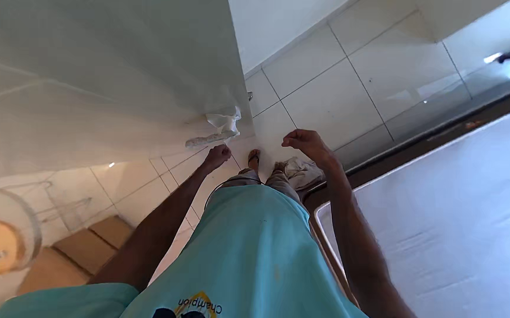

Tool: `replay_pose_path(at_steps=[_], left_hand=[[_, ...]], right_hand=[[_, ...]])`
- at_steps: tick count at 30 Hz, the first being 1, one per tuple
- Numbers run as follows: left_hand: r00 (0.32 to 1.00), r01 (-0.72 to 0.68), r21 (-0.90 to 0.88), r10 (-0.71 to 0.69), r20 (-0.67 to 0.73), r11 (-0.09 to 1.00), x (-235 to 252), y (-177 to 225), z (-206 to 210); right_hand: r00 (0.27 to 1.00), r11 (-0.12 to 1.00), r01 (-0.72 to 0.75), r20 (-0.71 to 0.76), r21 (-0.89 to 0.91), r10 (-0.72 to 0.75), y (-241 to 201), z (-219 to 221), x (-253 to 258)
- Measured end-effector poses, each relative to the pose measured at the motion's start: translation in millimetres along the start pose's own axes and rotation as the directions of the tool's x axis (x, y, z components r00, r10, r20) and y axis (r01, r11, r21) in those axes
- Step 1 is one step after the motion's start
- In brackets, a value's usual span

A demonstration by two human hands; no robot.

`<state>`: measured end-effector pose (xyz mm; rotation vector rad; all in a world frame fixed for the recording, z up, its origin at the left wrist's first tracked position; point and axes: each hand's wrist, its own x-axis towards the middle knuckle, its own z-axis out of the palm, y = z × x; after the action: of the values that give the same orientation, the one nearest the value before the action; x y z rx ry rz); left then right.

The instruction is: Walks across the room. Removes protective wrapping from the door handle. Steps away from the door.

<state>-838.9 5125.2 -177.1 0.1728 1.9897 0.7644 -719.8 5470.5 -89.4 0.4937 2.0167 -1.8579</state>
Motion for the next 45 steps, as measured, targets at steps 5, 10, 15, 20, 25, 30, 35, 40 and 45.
replay_pose_path(at_steps=[5, 10, 15, 20, 25, 30, 35, 40, 45], left_hand=[[0.941, -0.184, -0.706, -0.086, -0.328, 0.684, -61.6, 43.6, 36.9], [0.808, -0.508, -0.758, -0.08, -0.584, 0.41, -137.8, 85.6, 69.6], [0.77, -0.531, -0.752, -0.148, -0.62, 0.39, -155.3, 138.1, 53.6], [0.762, -0.442, -0.812, -0.318, -0.565, 0.382, -152.5, 158.3, 37.3], [0.938, -0.284, -0.951, -0.17, -0.302, 0.124, -153.6, 147.0, 25.7], [0.985, -0.172, -0.983, -0.019, -0.173, 0.064, -161.7, 151.6, 13.9], [0.984, -0.179, -0.935, 0.035, -0.176, 0.306, -152.9, 131.5, 5.9], [0.986, -0.16, -0.914, 0.1, -0.132, 0.372, -138.6, 123.9, 18.6], [0.986, -0.148, -0.873, 0.134, -0.096, 0.465, -135.6, 120.8, 17.3]], right_hand=[[0.941, 0.989, 0.147, 0.31, -0.003, -0.139, -58.7, 20.7, 31.6], [0.825, 0.98, 0.15, 0.529, 0.132, -0.198, -78.8, 55.4, 33.9], [0.899, 0.958, 0.148, 0.371, 0.244, -0.233, -97.1, 88.6, 20.0], [0.951, 0.974, 0.137, 0.251, 0.179, -0.18, -111.3, 105.2, 13.8], [0.974, 0.978, 0.173, 0.13, 0.113, -0.187, -115.0, 112.6, 5.0], [0.976, 0.974, 0.216, -0.011, 0.073, -0.216, -117.9, 127.9, -12.4], [0.973, 0.976, 0.191, -0.148, 0.101, -0.175, -114.7, 139.9, -23.6], [0.914, 0.97, 0.243, -0.332, -0.014, -0.234, -100.7, 159.3, -31.4], [0.804, 0.938, 0.286, -0.483, -0.196, -0.346, -92.8, 178.9, -32.1]])
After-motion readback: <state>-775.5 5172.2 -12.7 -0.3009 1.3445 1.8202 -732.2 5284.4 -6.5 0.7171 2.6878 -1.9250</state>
